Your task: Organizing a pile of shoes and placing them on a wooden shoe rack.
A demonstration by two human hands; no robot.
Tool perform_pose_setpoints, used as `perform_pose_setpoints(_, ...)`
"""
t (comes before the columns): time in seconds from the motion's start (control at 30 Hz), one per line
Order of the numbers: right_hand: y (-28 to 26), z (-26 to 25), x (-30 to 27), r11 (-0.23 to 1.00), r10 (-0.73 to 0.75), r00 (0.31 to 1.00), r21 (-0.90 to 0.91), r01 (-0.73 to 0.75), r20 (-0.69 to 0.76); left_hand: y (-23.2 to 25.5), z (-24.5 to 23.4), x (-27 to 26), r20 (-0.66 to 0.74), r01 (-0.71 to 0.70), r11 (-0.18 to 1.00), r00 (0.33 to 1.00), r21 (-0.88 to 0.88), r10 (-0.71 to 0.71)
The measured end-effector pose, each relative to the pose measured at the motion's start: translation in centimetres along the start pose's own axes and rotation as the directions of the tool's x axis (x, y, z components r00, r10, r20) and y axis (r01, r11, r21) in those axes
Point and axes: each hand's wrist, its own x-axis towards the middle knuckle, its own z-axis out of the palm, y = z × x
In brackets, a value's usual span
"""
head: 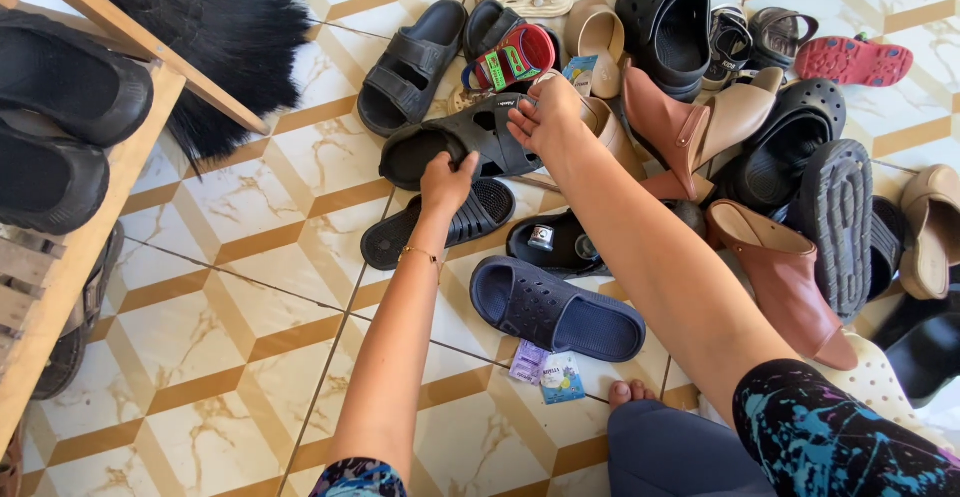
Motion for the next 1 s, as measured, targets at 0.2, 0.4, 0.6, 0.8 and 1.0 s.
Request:
perform_pose_setpoints(0.2, -2.0, -0.8, 1.4, 0.934, -0.265, 0.962, 0.232, 0.272, -0.063, -2.7, -3.0, 2.9, -0.218, 0.009, 1.0, 0.976, -0.008, -0.011)
perform_pose_setpoints(0.4, -4.3, -2.3, 1.8, 0.889, -0.318, 0.948, 0.339, 0.309, -0.031, -4.6, -11.2, 4.6, 0.024, 0.221, 0.546, 0.938, -0.808, -0.345)
perform_pose_setpoints(0.6, -1.6, -1.1, 0.3, 0.934, -0.213, 0.975, 0.277, 0.224, -0.07, -7.1, -14.1, 2.3, -0.015, 0.134, 0.327, 0.909, -0.935, -0.416)
perform_pose_setpoints(0.8, 1.0, 1.1, 0.2, 0.957, -0.147, 0.989, 0.251, 0.144, -0.006, -12.4, -13.6, 1.9, 0.004, 0.143, 0.178, 0.79, -0.974, -0.613)
perform_pose_setpoints(1.0, 1.8, 1.6, 1.3, 0.962, -0.157, 0.985, 0.238, 0.136, 0.068, -13.8, -16.2, 1.9, -0.05, 0.011, 0.139, 0.903, -0.99, -0.427)
